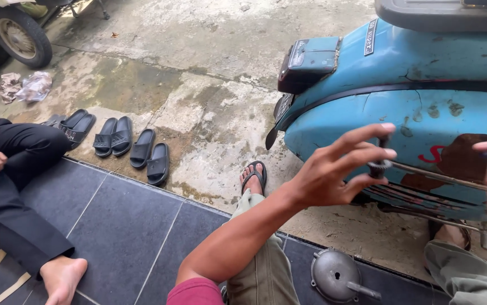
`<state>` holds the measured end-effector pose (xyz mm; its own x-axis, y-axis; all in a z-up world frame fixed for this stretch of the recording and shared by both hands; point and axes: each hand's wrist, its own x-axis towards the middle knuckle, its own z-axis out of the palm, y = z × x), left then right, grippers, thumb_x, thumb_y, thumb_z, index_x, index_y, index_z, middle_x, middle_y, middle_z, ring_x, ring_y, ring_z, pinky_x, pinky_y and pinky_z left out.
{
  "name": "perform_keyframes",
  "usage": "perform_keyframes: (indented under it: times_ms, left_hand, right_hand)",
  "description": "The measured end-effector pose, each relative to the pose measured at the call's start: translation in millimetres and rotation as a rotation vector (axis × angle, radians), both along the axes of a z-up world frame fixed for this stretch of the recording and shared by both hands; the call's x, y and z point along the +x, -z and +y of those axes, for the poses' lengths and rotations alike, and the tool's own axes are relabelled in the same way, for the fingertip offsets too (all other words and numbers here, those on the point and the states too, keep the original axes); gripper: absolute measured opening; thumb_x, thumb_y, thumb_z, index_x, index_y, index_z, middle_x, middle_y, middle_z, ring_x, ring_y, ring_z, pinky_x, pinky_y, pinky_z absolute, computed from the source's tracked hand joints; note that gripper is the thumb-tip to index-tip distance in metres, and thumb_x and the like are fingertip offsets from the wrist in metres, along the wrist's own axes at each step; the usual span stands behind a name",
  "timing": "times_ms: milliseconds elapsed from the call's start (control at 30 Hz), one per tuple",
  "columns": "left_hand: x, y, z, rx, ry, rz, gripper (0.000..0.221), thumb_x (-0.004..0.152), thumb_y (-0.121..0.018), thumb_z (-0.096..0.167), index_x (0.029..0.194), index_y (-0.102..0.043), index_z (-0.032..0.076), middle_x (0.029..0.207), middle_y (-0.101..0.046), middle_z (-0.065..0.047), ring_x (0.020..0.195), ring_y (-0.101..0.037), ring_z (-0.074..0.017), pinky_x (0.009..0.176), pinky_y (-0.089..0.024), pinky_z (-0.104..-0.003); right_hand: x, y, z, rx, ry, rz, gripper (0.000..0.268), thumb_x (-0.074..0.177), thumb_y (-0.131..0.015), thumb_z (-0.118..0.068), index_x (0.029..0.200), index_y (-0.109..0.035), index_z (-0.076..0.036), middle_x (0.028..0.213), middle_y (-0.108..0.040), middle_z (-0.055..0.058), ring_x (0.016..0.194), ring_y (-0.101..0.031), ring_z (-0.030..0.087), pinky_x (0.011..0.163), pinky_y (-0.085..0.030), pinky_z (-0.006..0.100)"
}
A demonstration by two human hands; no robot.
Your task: Assembling a small gear mechanism, likely a speedometer drive, by fitting a spring and gear onto a shaft.
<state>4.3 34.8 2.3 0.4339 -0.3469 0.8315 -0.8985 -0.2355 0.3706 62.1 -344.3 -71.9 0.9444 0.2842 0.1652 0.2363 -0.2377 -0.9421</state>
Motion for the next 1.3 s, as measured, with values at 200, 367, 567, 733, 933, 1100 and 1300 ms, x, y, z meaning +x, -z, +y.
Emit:
perform_keyframes:
  times_ms: [200, 367, 567, 733, 933, 1100, 1300]
  left_hand:
    - [-13, -3, -13, 0.111, 0.061, -0.021, 0.033, 0.121, -0.056, 0.016, 0.149, -0.044, 0.025, 0.169, -0.042, -0.003, 0.134, -0.074, -0.0252, 0.119, -0.064, -0.038]
    - [-8, -9, -13, 0.058, 0.014, 0.025, 0.050, 0.115, -0.070, 0.031, 0.152, -0.037, 0.032, 0.171, -0.040, 0.006, 0.141, -0.071, -0.0169, 0.091, -0.063, -0.029]
    - [-12, -18, -15, 0.032, 0.052, 0.094, 0.050, 0.113, -0.071, 0.031, 0.150, -0.038, 0.031, 0.169, -0.043, 0.006, 0.154, -0.064, -0.0178, 0.098, -0.065, -0.029]
    - [-20, -27, -23, 0.062, 0.108, 0.062, 0.047, 0.114, -0.069, 0.031, 0.151, -0.039, 0.027, 0.167, -0.045, 0.003, 0.152, -0.065, -0.0200, 0.107, -0.064, -0.033]
    - [-13, -42, -32, -0.013, 0.174, 0.066, 0.046, 0.105, -0.074, 0.024, 0.140, -0.044, 0.016, 0.153, -0.054, -0.012, 0.140, -0.066, -0.0314, 0.118, -0.061, -0.041]
    - [-10, -44, -37, 0.004, 0.196, 0.042, 0.052, 0.103, -0.077, 0.020, 0.141, -0.042, 0.014, 0.151, -0.054, -0.019, 0.140, -0.064, -0.0372, 0.119, -0.059, -0.046]
    - [-8, -41, -44, 0.020, 0.193, 0.042, 0.055, 0.098, -0.081, 0.019, 0.137, -0.042, 0.014, 0.147, -0.056, -0.021, 0.136, -0.066, -0.0369, 0.116, -0.059, -0.046]
  right_hand:
    - [-70, -99, 86, -0.344, 0.039, -0.605, 0.021, 0.108, -0.051, 0.002, 0.128, -0.049, 0.004, 0.125, -0.058, 0.022, 0.111, -0.069, 0.030, 0.100, -0.051, 0.038]
    - [-9, -41, 15, -0.471, 0.145, -0.233, 0.045, 0.125, -0.041, -0.027, 0.128, -0.070, 0.006, 0.075, -0.066, 0.020, 0.072, -0.067, 0.033, 0.089, -0.051, 0.040]
    - [-78, -113, 87, -0.288, 0.079, -0.463, 0.010, 0.112, -0.049, 0.000, 0.121, -0.050, 0.005, 0.119, -0.060, 0.019, 0.115, -0.072, 0.031, 0.102, -0.052, 0.036]
    - [-79, -119, 85, -0.268, 0.204, -0.600, 0.010, 0.121, -0.050, 0.004, 0.125, -0.056, 0.010, 0.131, -0.061, 0.025, 0.127, -0.059, 0.033, 0.117, -0.047, 0.040]
    - [-84, -153, 102, -0.385, 0.099, -0.822, 0.015, 0.103, -0.058, -0.005, 0.109, -0.064, 0.007, 0.117, -0.066, 0.025, 0.111, -0.069, 0.036, 0.103, -0.056, 0.047]
    - [-72, -142, 93, -0.358, 0.052, -0.879, 0.014, 0.098, -0.065, 0.000, 0.111, -0.064, 0.005, 0.115, -0.065, 0.023, 0.109, -0.067, 0.034, 0.098, -0.059, 0.043]
    - [-70, -142, 86, -0.470, 0.130, -0.924, 0.009, 0.103, -0.063, -0.003, 0.112, -0.066, -0.002, 0.116, -0.066, 0.018, 0.106, -0.066, 0.032, 0.095, -0.051, 0.045]
